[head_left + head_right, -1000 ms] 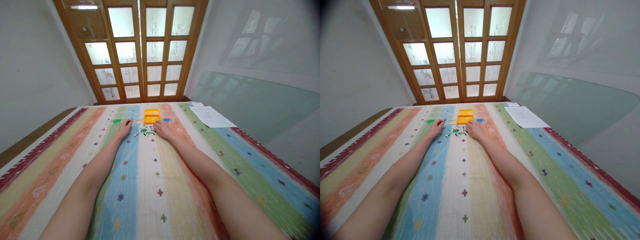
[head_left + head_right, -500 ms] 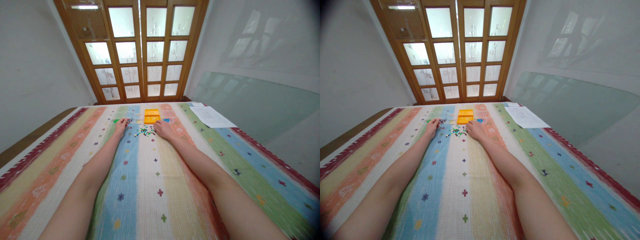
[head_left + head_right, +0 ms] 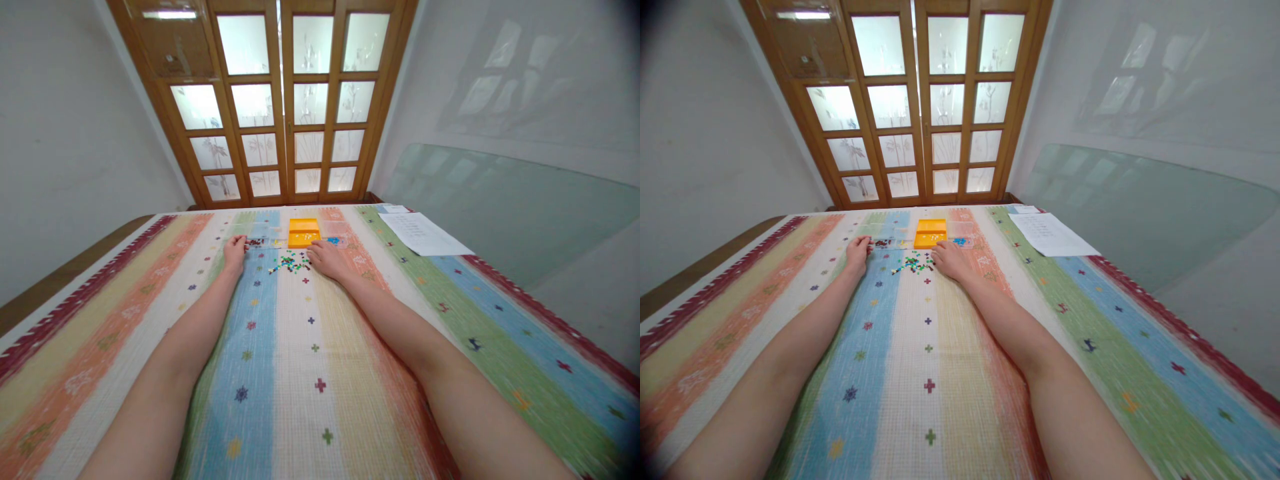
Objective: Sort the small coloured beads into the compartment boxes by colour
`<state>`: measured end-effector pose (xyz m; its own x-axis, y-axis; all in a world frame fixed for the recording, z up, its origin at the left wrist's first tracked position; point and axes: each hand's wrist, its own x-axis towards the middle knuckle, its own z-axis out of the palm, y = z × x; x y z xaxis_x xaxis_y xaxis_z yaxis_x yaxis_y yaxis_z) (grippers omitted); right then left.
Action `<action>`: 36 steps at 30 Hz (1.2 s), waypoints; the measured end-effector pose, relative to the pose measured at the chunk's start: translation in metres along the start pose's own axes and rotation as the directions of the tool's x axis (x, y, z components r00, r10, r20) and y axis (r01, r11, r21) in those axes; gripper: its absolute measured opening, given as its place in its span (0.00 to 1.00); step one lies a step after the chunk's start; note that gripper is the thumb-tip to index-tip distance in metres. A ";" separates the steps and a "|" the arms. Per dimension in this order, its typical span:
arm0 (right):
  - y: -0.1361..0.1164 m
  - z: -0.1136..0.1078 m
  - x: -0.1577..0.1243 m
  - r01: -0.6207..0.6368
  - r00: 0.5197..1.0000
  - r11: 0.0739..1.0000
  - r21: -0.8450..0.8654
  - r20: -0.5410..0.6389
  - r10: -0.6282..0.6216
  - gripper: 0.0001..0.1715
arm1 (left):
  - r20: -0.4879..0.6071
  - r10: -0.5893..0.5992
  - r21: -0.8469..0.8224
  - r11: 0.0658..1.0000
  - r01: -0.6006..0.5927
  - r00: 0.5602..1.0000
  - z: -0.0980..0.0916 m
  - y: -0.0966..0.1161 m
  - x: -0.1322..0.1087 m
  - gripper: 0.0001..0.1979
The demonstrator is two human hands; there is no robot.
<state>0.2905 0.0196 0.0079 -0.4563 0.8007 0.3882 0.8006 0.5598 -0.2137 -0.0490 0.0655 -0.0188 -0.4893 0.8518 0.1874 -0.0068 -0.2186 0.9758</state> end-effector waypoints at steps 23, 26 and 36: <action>0.002 0.004 0.000 0.001 0.999 0.999 0.045 -0.038 0.001 0.21 | -0.170 -0.001 -0.029 1.000 -0.004 0.985 -0.023 0.002 0.015 0.17; 0.002 0.003 0.000 0.002 0.999 0.999 0.044 -0.034 0.000 0.21 | -0.123 0.030 0.062 0.998 -0.023 0.992 -0.021 0.002 0.012 0.18; -0.002 -0.002 -0.001 0.004 1.000 0.998 0.055 -0.029 -0.003 0.20 | 0.571 0.148 0.421 0.792 -0.442 0.808 0.019 0.014 -0.037 0.20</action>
<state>0.2903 0.0174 0.0095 -0.4469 0.7928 0.4145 0.7760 0.5741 -0.2614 -0.0138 0.0399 -0.0105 0.1015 0.9274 0.3600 0.5782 -0.3495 0.7373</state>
